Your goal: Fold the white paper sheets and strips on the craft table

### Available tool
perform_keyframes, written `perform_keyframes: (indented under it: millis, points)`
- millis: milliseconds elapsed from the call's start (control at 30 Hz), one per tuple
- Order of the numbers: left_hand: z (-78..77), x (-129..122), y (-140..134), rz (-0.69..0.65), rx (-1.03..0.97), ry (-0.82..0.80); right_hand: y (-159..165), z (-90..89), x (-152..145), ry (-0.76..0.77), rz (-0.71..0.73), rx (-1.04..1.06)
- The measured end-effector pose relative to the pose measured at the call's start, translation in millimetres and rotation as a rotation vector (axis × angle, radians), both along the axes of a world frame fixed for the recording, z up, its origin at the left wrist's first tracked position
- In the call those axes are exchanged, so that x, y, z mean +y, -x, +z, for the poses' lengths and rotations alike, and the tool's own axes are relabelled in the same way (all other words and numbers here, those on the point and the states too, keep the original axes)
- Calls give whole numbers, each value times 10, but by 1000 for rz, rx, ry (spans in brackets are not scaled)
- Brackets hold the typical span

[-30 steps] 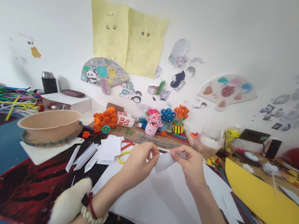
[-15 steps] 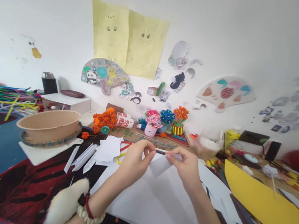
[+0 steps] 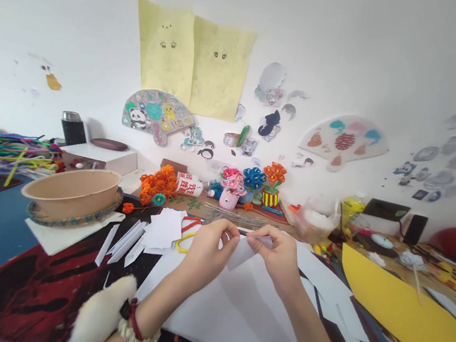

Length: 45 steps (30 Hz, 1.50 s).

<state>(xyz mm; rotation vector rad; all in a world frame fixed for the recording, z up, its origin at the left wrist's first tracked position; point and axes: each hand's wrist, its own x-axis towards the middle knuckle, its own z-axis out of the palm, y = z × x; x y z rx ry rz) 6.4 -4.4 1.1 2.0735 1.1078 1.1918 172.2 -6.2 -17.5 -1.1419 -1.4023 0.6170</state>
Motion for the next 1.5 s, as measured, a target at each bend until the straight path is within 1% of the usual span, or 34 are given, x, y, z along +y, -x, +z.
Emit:
perform_keyframes:
  millis: [200, 333, 433, 600, 667, 767, 867, 933, 1067, 1333, 1500]
  points:
    - [-7, -3, -2, -27, 34, -14, 59, 22, -32, -8, 4, -24]
    - [-30, 1, 13, -31, 48, -44, 6, 11, -7, -31, -22, -3]
    - [-69, 16, 27, -37, 77, -58, -123, 13, 21, -75, -86, 59]
    - [-126, 57, 43, -29, 129, -78, -413, 40, 48, -165, -262, 286]
    - [-111, 60, 48, -12, 108, -74, -463, 41, 54, -162, -283, 290]
    - [-58, 46, 52, 9, 46, -67, -382, 25, 51, -119, -210, 128]
    - [-16, 28, 44, 5, -5, -40, -170, 10, 24, -64, -108, -57]
    - [-9, 22, 33, -7, -14, -19, -35, 9, -2, -34, -52, -107]
    - [-20, 20, 21, -47, 14, 0, 70, 17, -37, -14, -33, -130]
    - [-19, 17, 34, -62, 24, -23, -80, 1, -3, -45, -67, -50]
    - [-24, 14, 34, -77, 30, -25, -112, 7, -1, -59, -90, -32]
